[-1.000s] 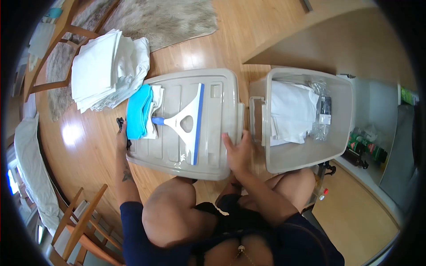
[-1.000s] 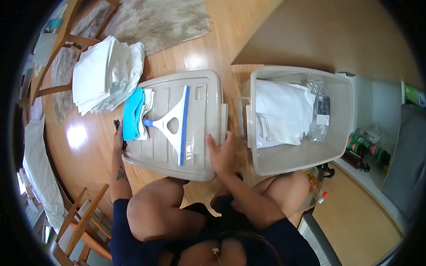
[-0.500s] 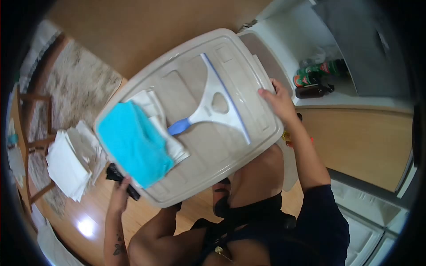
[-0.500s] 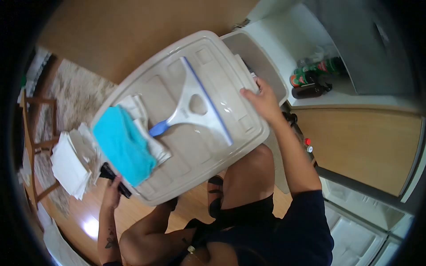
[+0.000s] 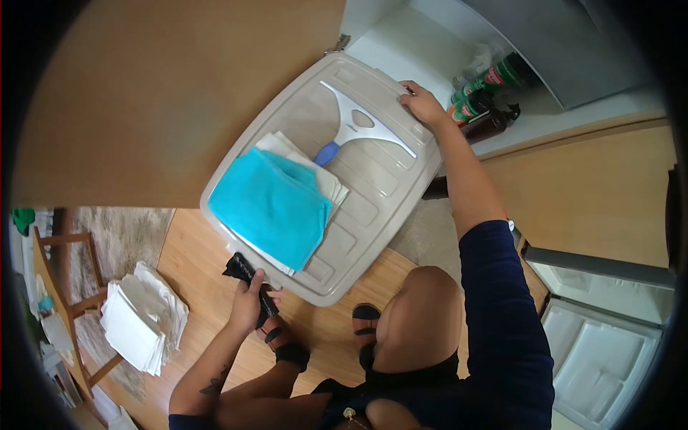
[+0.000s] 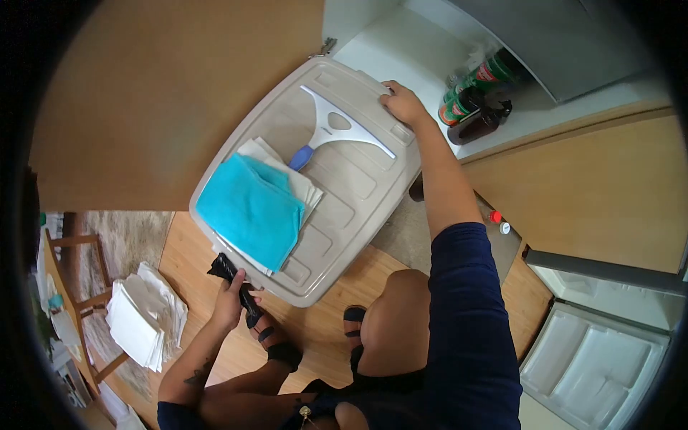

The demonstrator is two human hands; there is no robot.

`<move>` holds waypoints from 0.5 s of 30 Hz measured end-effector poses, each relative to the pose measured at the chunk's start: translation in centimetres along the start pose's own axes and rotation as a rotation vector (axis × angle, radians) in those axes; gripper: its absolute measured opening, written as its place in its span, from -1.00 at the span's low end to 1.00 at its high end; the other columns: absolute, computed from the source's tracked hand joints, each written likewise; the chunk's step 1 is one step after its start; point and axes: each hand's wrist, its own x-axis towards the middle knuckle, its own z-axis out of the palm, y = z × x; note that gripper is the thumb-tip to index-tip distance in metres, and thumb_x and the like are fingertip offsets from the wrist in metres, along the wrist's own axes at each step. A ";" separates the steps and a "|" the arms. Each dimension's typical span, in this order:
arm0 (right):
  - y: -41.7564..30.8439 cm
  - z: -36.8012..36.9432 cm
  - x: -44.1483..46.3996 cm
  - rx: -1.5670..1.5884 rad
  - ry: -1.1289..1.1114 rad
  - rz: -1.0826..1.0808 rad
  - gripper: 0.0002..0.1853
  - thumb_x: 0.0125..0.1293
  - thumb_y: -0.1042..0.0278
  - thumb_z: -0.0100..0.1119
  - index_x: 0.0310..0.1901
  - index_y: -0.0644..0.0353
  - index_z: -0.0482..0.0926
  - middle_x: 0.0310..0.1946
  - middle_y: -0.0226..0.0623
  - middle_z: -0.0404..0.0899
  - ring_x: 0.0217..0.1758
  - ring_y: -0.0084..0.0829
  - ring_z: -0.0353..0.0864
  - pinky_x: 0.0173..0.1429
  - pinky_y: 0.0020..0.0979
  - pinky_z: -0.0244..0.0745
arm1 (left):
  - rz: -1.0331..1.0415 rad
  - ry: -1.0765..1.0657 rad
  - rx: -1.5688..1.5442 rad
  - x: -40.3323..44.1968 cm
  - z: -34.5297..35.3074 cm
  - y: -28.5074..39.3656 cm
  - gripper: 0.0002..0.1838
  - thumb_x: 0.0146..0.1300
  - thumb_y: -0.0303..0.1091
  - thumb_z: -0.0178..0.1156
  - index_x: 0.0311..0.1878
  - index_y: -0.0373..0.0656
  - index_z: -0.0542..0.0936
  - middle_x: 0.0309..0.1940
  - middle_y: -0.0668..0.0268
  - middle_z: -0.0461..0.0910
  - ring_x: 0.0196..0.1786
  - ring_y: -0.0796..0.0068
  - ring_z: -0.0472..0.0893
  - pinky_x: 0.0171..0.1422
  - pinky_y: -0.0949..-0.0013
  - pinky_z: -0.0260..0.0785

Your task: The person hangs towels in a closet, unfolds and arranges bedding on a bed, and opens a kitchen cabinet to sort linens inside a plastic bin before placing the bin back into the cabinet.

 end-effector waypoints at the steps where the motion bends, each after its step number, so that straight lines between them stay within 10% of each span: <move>1: 0.3 0.0 0.2 0.046 -0.030 0.024 -0.42 -0.02 0.28 0.05 0.12 0.23 0.33 -0.06 -0.11 0.45 -0.06 -0.37 0.44 0.03 -0.45 0.29 | 0.054 -0.020 -0.013 0.2 0.1 -0.3 -0.55 0.24 -0.06 0.06 -0.16 -0.32 0.29 -0.46 0.20 0.43 -0.46 0.34 0.58 -0.58 0.43 0.45; 15: 1.9 -2.6 -1.4 0.496 -0.445 0.360 -0.35 -0.02 0.13 0.21 0.16 0.16 0.32 -0.06 -0.14 0.47 -0.02 -0.34 0.47 0.05 -0.36 0.40 | -0.034 -0.143 0.280 2.2 -4.6 2.3 -0.71 0.23 -0.17 -0.04 -0.23 -0.24 0.42 -0.32 0.15 0.54 -0.50 0.48 0.56 -0.65 0.55 0.26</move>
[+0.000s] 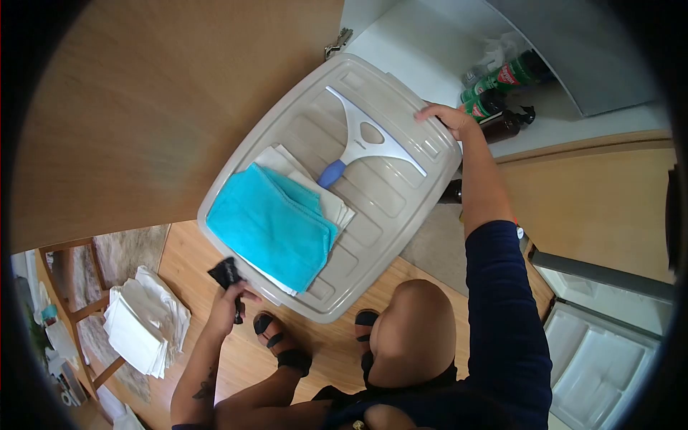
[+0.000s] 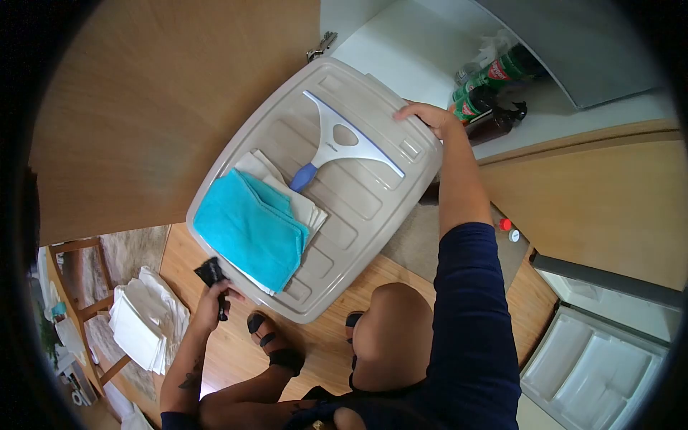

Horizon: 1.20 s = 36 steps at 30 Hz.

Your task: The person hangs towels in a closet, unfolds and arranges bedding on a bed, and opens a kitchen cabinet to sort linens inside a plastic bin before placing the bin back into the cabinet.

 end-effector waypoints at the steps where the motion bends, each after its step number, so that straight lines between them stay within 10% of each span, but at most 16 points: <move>1: 0.3 -0.1 0.7 0.057 0.022 0.067 -0.34 -0.01 0.02 0.22 0.12 0.18 0.37 -0.06 -0.12 0.47 -0.04 -0.35 0.48 0.02 -0.40 0.41 | 0.030 0.045 -0.125 0.6 -0.6 -1.0 -0.73 0.23 -0.17 -0.04 -0.23 -0.20 0.42 -0.32 0.18 0.54 -0.54 0.53 0.53 -0.66 0.56 0.23; 5: 1.3 -0.5 2.2 0.243 0.025 0.127 -0.26 -0.02 -0.25 0.20 0.04 0.22 0.45 -0.05 -0.12 0.48 -0.05 -0.36 0.48 0.01 -0.44 0.40 | 0.090 0.192 -0.296 1.7 0.6 -2.5 -0.70 0.21 -0.07 0.09 -0.21 -0.10 0.41 -0.40 0.37 0.45 -0.59 0.64 0.40 -0.66 0.60 0.17; 12: -2.6 0.8 1.1 -0.492 0.264 -0.306 -0.43 -0.03 -0.01 0.24 -0.05 0.24 0.45 -0.35 -0.34 0.51 -0.32 -0.55 0.46 -0.17 -0.49 0.34 | 0.108 0.160 -0.350 1.2 1.2 -1.8 -0.69 0.18 -0.06 0.15 -0.28 -0.11 0.39 -0.49 0.44 0.34 -0.66 0.68 0.29 -0.68 0.62 0.12; 15: -1.6 2.4 2.2 -0.920 0.521 -0.403 -0.33 0.06 0.09 0.14 0.14 0.36 0.27 -0.03 0.14 0.44 0.04 -0.09 0.47 0.12 -0.34 0.30 | 0.132 0.205 -0.371 1.1 1.6 -1.9 -0.66 0.15 -0.05 0.19 -0.37 -0.14 0.41 -0.53 0.42 0.38 -0.65 0.69 0.31 -0.68 0.63 0.12; 24: 2.5 4.8 3.2 -1.096 0.985 -0.796 -0.61 0.20 0.19 0.02 0.01 0.22 0.40 -0.15 -0.02 0.51 -0.14 -0.05 0.52 -0.06 -0.12 0.38 | 0.072 0.234 -0.377 0.3 2.1 -1.3 -0.71 0.16 -0.07 0.17 -0.30 -0.07 0.40 -0.57 0.48 0.33 -0.60 0.68 0.33 -0.63 0.61 0.17; 30: -1.9 5.4 -1.3 -0.793 0.726 -0.329 -0.33 -0.02 -0.17 0.18 0.04 0.18 0.45 -0.25 -0.01 0.57 -0.08 -0.10 0.53 0.00 -0.21 0.39 | 0.109 0.263 -0.327 0.0 3.0 -0.4 -0.68 0.19 -0.09 0.15 -0.19 -0.14 0.42 -0.49 0.44 0.41 -0.56 0.67 0.35 -0.62 0.59 0.13; 36: -10.0 2.9 -3.0 -0.924 0.826 -0.657 -0.29 -0.02 -0.21 0.19 0.03 0.23 0.46 -0.16 0.00 0.55 -0.05 -0.09 0.52 0.04 -0.27 0.38 | 0.090 0.174 -0.327 -3.5 4.7 4.3 -0.56 0.21 -0.09 0.12 0.01 -0.20 0.37 -0.28 0.32 0.48 -0.37 0.52 0.49 -0.42 0.50 0.41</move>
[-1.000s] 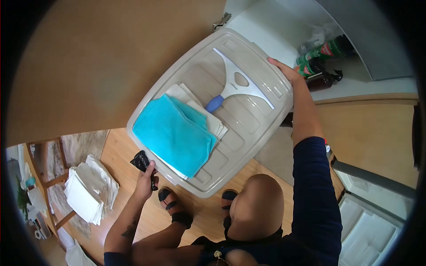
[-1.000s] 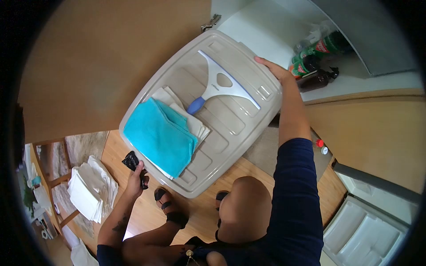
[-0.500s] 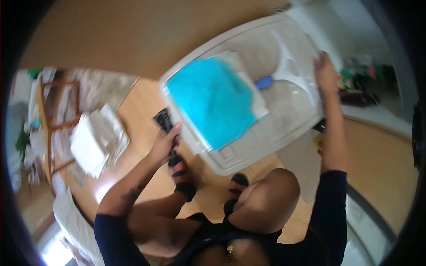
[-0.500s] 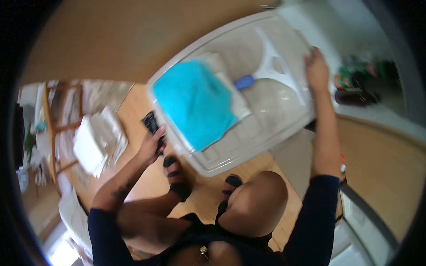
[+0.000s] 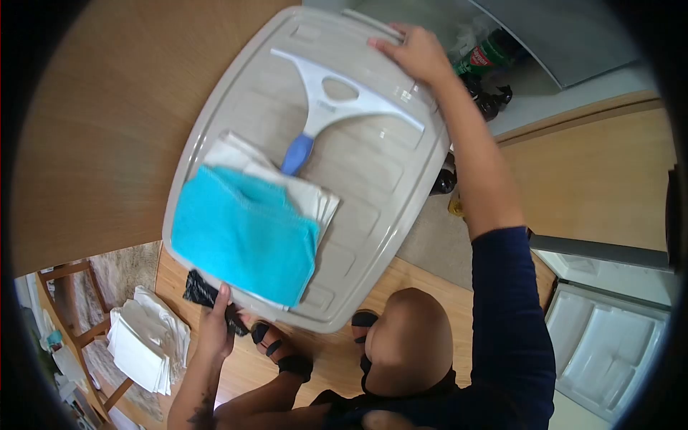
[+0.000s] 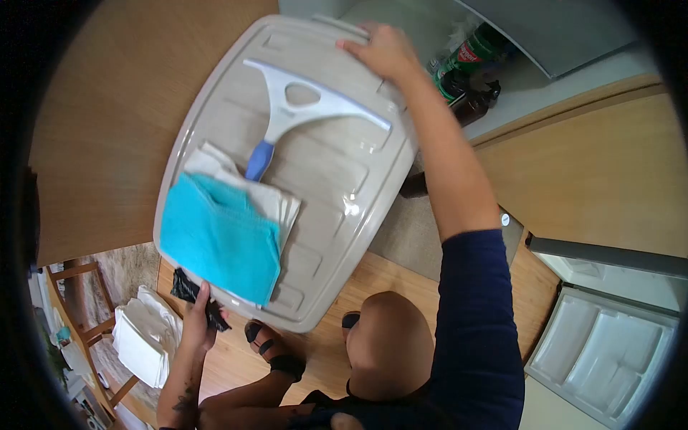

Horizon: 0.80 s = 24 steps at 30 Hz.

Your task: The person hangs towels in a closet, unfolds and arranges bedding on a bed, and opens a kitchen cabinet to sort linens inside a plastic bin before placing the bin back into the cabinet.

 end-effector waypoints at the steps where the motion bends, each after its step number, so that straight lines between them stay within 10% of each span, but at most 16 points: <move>1: 1.1 -0.6 1.0 0.001 0.006 -0.003 -0.29 -0.02 -0.21 0.19 0.03 0.23 0.46 -0.16 0.00 0.55 -0.05 -0.09 0.52 0.04 -0.27 0.38 | 0.027 0.009 -0.027 0.1 1.6 0.9 -0.57 0.21 -0.08 0.11 0.00 -0.19 0.38 -0.29 0.32 0.48 -0.36 0.50 0.49 -0.35 0.47 0.45; 7: 7.3 -1.8 6.6 -0.114 0.172 0.002 -0.38 0.09 -0.14 0.12 0.05 0.19 0.45 -0.13 -0.06 0.55 -0.04 -0.19 0.52 0.09 -0.38 0.33 | 0.164 -0.070 -0.208 6.9 9.9 2.2 -0.63 0.24 -0.15 0.09 0.01 -0.18 0.40 -0.18 0.38 0.46 -0.24 0.57 0.50 -0.30 0.52 0.46; 11: 7.9 -6.9 5.4 0.008 -0.398 0.306 -0.22 0.14 -0.05 0.08 0.31 0.15 0.06 0.33 -0.14 0.03 0.36 -0.02 0.02 0.32 -0.21 0.07 | 0.174 -0.088 -0.266 7.3 15.0 3.2 -0.60 0.22 -0.11 0.12 0.02 -0.14 0.39 -0.13 0.41 0.44 -0.14 0.59 0.46 -0.15 0.46 0.44; 13: 5.8 -7.2 -0.6 0.202 0.284 0.114 -0.50 0.14 0.03 0.12 0.02 0.21 0.46 -0.19 -0.07 0.55 -0.09 -0.20 0.51 0.05 -0.34 0.35 | 0.235 -0.206 -0.314 5.9 17.6 4.9 -0.60 0.22 -0.14 0.13 0.06 -0.10 0.36 -0.10 0.40 0.43 -0.10 0.58 0.45 -0.10 0.42 0.44; 15: 7.6 -6.2 -5.3 0.126 0.565 -0.025 -0.49 0.14 0.12 0.14 0.07 0.25 0.41 -0.06 -0.06 0.45 -0.02 -0.22 0.43 0.10 -0.35 0.29 | 0.279 -0.257 -0.385 5.7 19.8 6.5 -0.62 0.21 -0.19 0.14 0.03 -0.15 0.38 -0.13 0.38 0.44 -0.14 0.55 0.47 -0.14 0.43 0.46; 19: 5.4 -2.7 -12.8 0.824 0.344 0.651 -0.26 0.14 0.18 0.18 0.27 0.31 0.07 0.19 0.03 0.18 0.19 -0.22 0.25 0.23 -0.33 0.15 | 0.314 -0.328 -0.253 9.0 21.8 8.1 -0.74 0.23 -0.31 0.11 -0.07 -0.22 0.43 -0.18 0.34 0.46 -0.23 0.54 0.50 -0.24 0.51 0.48; 24: 4.0 0.0 -12.2 1.254 0.363 0.630 -0.34 0.13 0.33 0.15 0.23 0.32 0.11 0.08 -0.03 0.34 0.12 -0.29 0.33 0.18 -0.37 0.19 | 0.542 -0.167 -0.019 11.7 21.7 9.5 -0.72 0.23 -0.36 0.06 0.01 -0.14 0.43 -0.10 0.35 0.47 -0.20 0.46 0.53 -0.31 0.56 0.36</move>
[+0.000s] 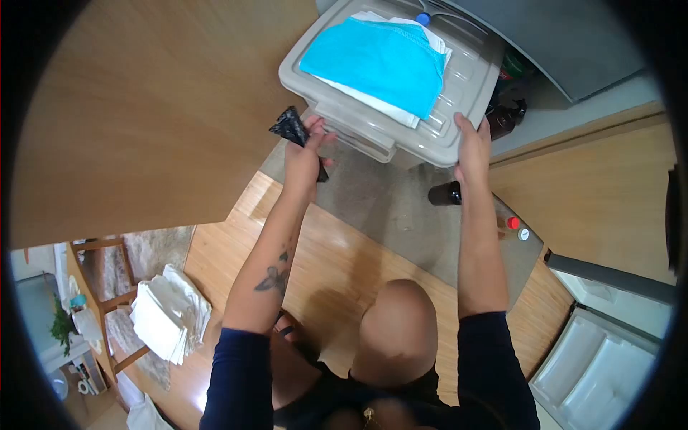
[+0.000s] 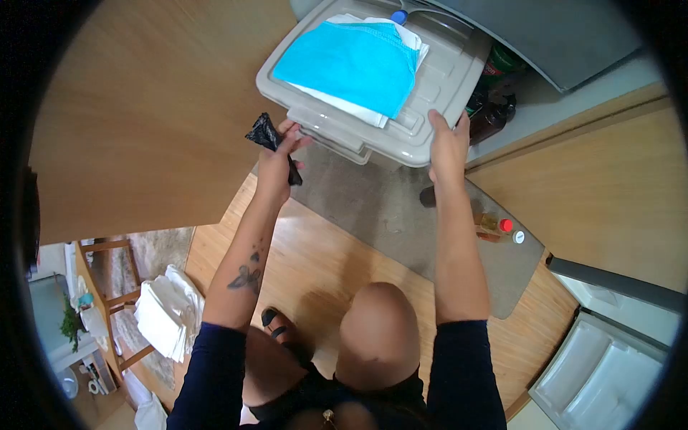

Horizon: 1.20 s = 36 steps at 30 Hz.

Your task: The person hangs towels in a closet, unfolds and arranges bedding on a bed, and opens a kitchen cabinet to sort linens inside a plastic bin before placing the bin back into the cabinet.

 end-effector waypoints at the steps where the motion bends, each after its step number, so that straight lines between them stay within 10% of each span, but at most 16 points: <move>1: -0.1 0.1 0.4 0.089 0.010 -0.001 -0.38 0.13 0.39 0.14 0.21 0.34 0.14 0.03 -0.06 0.38 0.07 -0.30 0.37 0.15 -0.38 0.21 | 0.000 0.009 0.015 1.2 -0.4 -1.1 -0.72 0.23 -0.36 0.06 0.01 -0.14 0.43 -0.10 0.35 0.47 -0.20 0.46 0.53 -0.31 0.56 0.36; 4: -0.3 0.1 1.5 0.154 0.066 0.013 -0.44 0.11 0.45 0.12 0.15 0.38 0.21 -0.03 -0.10 0.43 0.01 -0.31 0.41 0.10 -0.40 0.23 | -0.060 0.187 0.174 4.1 -1.8 -4.6 -0.70 0.20 -0.38 0.03 0.02 -0.14 0.41 -0.07 0.28 0.46 -0.15 0.39 0.55 -0.39 0.58 0.31; 7: -0.2 0.4 1.6 0.074 0.106 -0.084 -0.45 0.10 0.45 0.13 0.14 0.41 0.23 -0.03 -0.11 0.44 0.02 -0.32 0.41 0.11 -0.42 0.22 | -0.283 -0.161 -0.115 4.0 -1.3 -3.6 -0.67 0.16 -0.39 -0.01 0.02 -0.19 0.38 -0.08 0.23 0.45 -0.09 0.35 0.54 -0.46 0.58 0.31; 11: 0.9 0.4 2.2 -0.194 0.266 -0.131 -0.38 0.06 0.40 0.16 0.16 0.42 0.21 0.01 -0.06 0.41 0.05 -0.30 0.39 0.13 -0.40 0.23 | -0.080 -0.151 -0.505 0.7 1.2 -0.5 -0.67 0.21 -0.24 0.02 -0.04 -0.24 0.38 -0.27 0.26 0.48 -0.12 0.40 0.54 -0.57 0.61 0.25; 14: 1.2 0.1 2.1 -0.209 0.219 -0.166 -0.33 0.05 0.34 0.17 0.18 0.45 0.18 0.07 0.02 0.33 0.13 -0.19 0.33 0.21 -0.36 0.16 | 0.167 0.041 0.169 0.6 3.8 0.6 -0.52 0.23 0.03 0.03 -0.07 -0.23 0.34 -0.36 0.32 0.48 -0.35 0.51 0.59 -0.68 0.63 0.18; 18: 1.1 0.1 2.3 -0.380 0.264 -0.201 -0.31 0.03 0.30 0.18 0.17 0.46 0.20 0.05 0.09 0.36 0.11 -0.08 0.37 0.21 -0.28 0.20 | 0.208 0.043 0.303 1.5 3.3 0.8 -0.52 0.25 0.02 0.01 -0.11 -0.30 0.34 -0.42 0.25 0.49 -0.52 0.51 0.58 -0.74 0.60 0.17; 28: 0.8 -0.1 2.1 -0.184 0.090 -0.131 -0.34 0.11 0.35 0.18 0.19 0.47 0.16 0.04 0.00 0.41 0.07 -0.30 0.43 0.14 -0.44 0.24 | 0.233 0.094 -0.234 3.0 5.7 -0.7 -0.49 0.27 0.10 -0.07 -0.30 -0.28 0.40 -0.66 0.31 0.46 -0.71 0.60 0.42 -0.71 0.59 0.13; 34: 0.8 -0.6 2.2 -0.226 0.084 -0.090 -0.31 0.11 0.36 0.19 0.22 0.45 0.13 0.06 -0.01 0.39 0.08 -0.30 0.41 0.15 -0.44 0.22 | -0.042 0.057 0.277 3.4 4.6 1.7 -0.44 0.15 0.15 0.08 -0.55 -0.27 0.45 -0.72 0.29 0.41 -0.68 0.49 0.42 -0.65 0.42 0.23; 36: 0.5 -0.2 2.2 -0.169 0.152 -0.048 -0.32 0.09 0.39 0.21 0.21 0.44 0.15 0.06 -0.04 0.38 0.07 -0.33 0.40 0.13 -0.45 0.23 | 0.224 0.241 0.603 2.5 3.4 2.3 -0.49 0.13 0.09 0.13 -0.51 -0.28 0.48 -0.72 0.30 0.42 -0.66 0.41 0.45 -0.58 0.36 0.28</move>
